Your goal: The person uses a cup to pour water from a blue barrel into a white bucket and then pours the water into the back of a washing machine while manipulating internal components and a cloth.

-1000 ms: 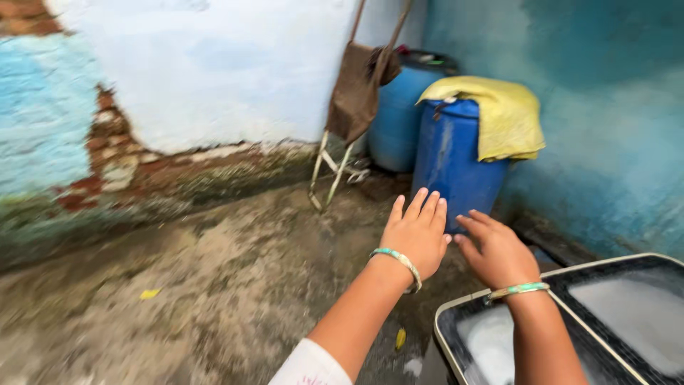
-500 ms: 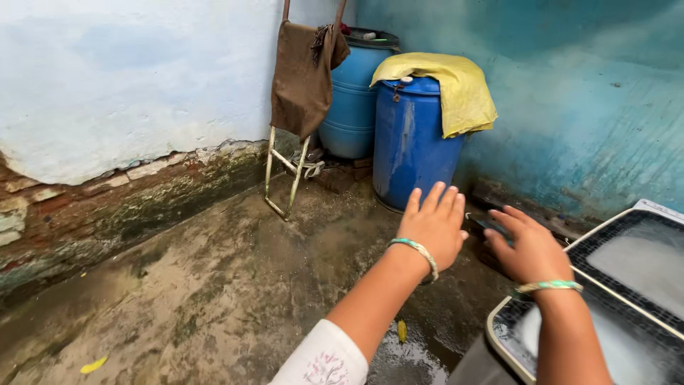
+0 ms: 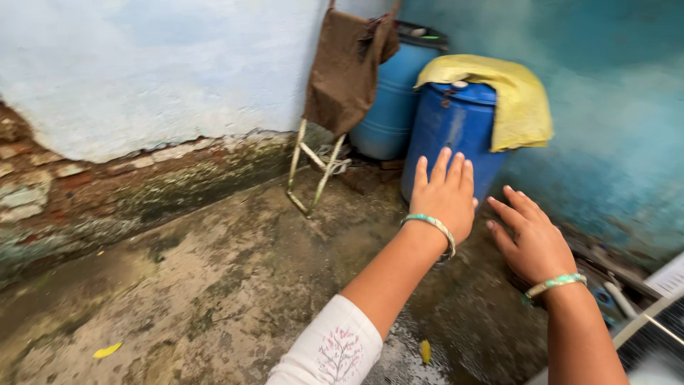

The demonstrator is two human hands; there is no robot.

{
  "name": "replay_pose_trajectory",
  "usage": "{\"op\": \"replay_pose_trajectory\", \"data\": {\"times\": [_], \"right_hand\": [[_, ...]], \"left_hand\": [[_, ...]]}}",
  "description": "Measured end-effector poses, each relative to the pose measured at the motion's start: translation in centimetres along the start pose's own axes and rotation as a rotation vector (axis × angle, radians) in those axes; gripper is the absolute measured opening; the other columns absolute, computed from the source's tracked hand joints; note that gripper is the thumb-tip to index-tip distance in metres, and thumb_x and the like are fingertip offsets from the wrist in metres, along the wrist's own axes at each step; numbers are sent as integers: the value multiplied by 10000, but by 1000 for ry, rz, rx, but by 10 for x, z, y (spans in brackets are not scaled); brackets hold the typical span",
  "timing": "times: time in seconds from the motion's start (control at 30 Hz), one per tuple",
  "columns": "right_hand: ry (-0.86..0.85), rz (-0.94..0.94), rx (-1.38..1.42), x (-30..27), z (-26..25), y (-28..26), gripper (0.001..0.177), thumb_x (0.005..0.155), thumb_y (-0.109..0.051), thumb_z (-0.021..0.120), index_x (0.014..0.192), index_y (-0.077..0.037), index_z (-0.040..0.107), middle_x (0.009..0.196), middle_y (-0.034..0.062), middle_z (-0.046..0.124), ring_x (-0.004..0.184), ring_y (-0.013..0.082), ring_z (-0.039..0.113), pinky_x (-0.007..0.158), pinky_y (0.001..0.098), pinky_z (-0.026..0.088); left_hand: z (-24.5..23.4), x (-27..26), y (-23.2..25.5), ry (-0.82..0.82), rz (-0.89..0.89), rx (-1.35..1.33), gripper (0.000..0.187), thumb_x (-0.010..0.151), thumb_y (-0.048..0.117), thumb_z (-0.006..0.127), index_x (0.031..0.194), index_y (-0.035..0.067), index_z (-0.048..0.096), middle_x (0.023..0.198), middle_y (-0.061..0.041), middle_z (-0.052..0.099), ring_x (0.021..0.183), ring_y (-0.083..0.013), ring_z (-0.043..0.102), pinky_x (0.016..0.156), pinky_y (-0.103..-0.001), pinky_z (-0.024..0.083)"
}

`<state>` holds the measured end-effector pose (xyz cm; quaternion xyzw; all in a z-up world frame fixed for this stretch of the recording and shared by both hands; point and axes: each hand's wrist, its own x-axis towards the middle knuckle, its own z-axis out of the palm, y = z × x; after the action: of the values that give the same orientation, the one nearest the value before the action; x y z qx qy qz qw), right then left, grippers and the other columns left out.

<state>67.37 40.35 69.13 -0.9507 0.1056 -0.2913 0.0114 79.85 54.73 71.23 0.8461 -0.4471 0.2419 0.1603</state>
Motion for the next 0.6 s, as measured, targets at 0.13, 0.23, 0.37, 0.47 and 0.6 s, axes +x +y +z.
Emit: {"op": "replay_pose_trajectory", "data": {"times": [0.13, 0.23, 0.37, 0.47, 0.6], "right_hand": [[7, -73, 32, 62, 48, -11, 465, 897, -301, 674, 1344, -170, 664, 1541, 120, 513, 1419, 313, 466, 1111, 435, 416], [50, -151, 45, 119, 86, -8, 458, 898, -290, 677, 1337, -160, 669, 1529, 135, 520, 1412, 331, 474, 1109, 439, 422], [110, -269, 58, 204, 134, 5, 458, 907, -274, 678, 1343, -134, 663, 1517, 158, 540, 1397, 354, 499, 1113, 444, 436], [138, -347, 53, 279, 157, 10, 474, 888, -268, 684, 1340, -125, 661, 1513, 165, 539, 1393, 357, 502, 1112, 444, 437], [104, -355, 30, 362, 187, 9, 486, 877, -248, 685, 1345, -120, 661, 1524, 162, 528, 1405, 359, 481, 1086, 454, 429]], "left_hand": [[22, 31, -58, -10, -79, 51, 685, 960, 393, 524, 1526, 39, 368, 1622, -130, 332, 1539, -321, 200, 1222, -584, 134], [44, 66, -106, 17, -99, 93, 681, 969, 392, 517, 1530, 37, 366, 1625, -133, 330, 1540, -321, 200, 1223, -585, 132], [79, 121, -159, 69, -106, 123, 673, 989, 388, 513, 1543, 33, 370, 1635, -129, 338, 1553, -315, 208, 1240, -593, 129], [93, 176, -196, 83, -104, 135, 665, 981, 388, 513, 1528, 37, 371, 1629, -123, 334, 1545, -317, 200, 1228, -608, 120], [113, 230, -242, 88, -146, 152, 687, 970, 394, 521, 1537, 43, 358, 1629, -110, 332, 1547, -302, 200, 1230, -591, 122]]}}
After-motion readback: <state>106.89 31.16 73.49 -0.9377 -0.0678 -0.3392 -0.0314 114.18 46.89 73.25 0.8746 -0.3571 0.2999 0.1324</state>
